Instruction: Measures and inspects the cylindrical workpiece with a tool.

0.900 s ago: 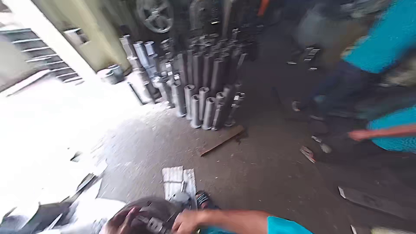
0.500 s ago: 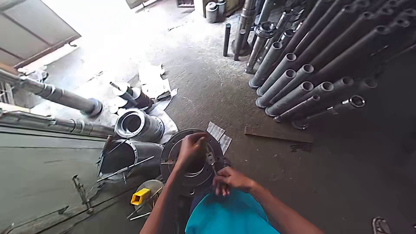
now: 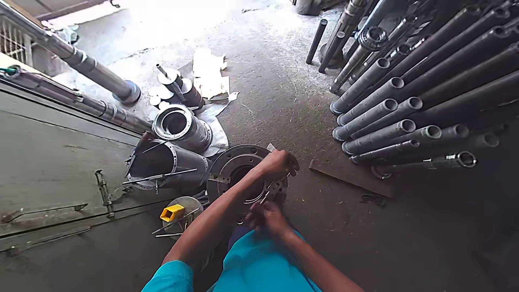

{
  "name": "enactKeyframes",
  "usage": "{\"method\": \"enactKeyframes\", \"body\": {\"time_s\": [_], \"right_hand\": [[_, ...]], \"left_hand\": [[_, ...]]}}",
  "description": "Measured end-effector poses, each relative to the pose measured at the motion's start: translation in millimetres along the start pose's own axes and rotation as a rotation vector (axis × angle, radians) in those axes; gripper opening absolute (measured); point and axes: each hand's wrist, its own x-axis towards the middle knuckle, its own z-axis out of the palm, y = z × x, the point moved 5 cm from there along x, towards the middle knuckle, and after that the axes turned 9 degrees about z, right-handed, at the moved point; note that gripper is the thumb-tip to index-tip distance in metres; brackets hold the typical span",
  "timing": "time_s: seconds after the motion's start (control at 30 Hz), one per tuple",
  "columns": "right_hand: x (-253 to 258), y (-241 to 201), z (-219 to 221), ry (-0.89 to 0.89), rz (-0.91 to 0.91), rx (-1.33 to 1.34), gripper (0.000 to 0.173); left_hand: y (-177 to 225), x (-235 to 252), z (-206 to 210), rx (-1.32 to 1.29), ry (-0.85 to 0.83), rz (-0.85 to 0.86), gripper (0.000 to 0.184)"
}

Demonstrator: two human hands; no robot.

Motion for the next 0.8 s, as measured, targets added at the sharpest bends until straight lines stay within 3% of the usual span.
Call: {"method": "enactKeyframes", "body": {"time_s": [0.1,0.2,0.3,0.4,0.5,0.57,0.63,0.73,0.8], "right_hand": [[-14,4,-43,-0.1,0.012,-0.188,0.033],[-30,-5,-89,-0.115,-0.041,-0.207,0.031],[-29,-2,-87,-0.226,-0.043,-0.17,0.033],[-16,5,-39,-0.198,-0.044,-0.224,0.038],[7,-6,14,0.141,-0.071,-0.04,0.029],[18,-6,32,0.354,-0.118,0.154,0.018],[25,-6,36,0.445,-0.207,0.237,0.009],[26,-8,37,0.398,-0.217,0.219,0.034],[21,-12,29,0.297,-0.143,0.086,0.013]], "left_hand": [[-30,-40,-23,-0.104,0.277,-0.09,0.018],[-62,-89,-25,-0.358,0.477,-0.246,0.019],[-52,-91,-13,-0.353,0.574,-0.238,0.019],[-22,-43,-1,-0.158,0.385,-0.067,0.016],[6,16,18,0.045,-0.068,0.106,0.01],[19,27,30,0.116,-0.261,0.177,0.008],[24,29,40,0.099,-0.349,0.197,0.012],[30,28,49,0.062,-0.402,0.206,0.016],[26,18,39,0.118,-0.329,0.183,0.017]]}}
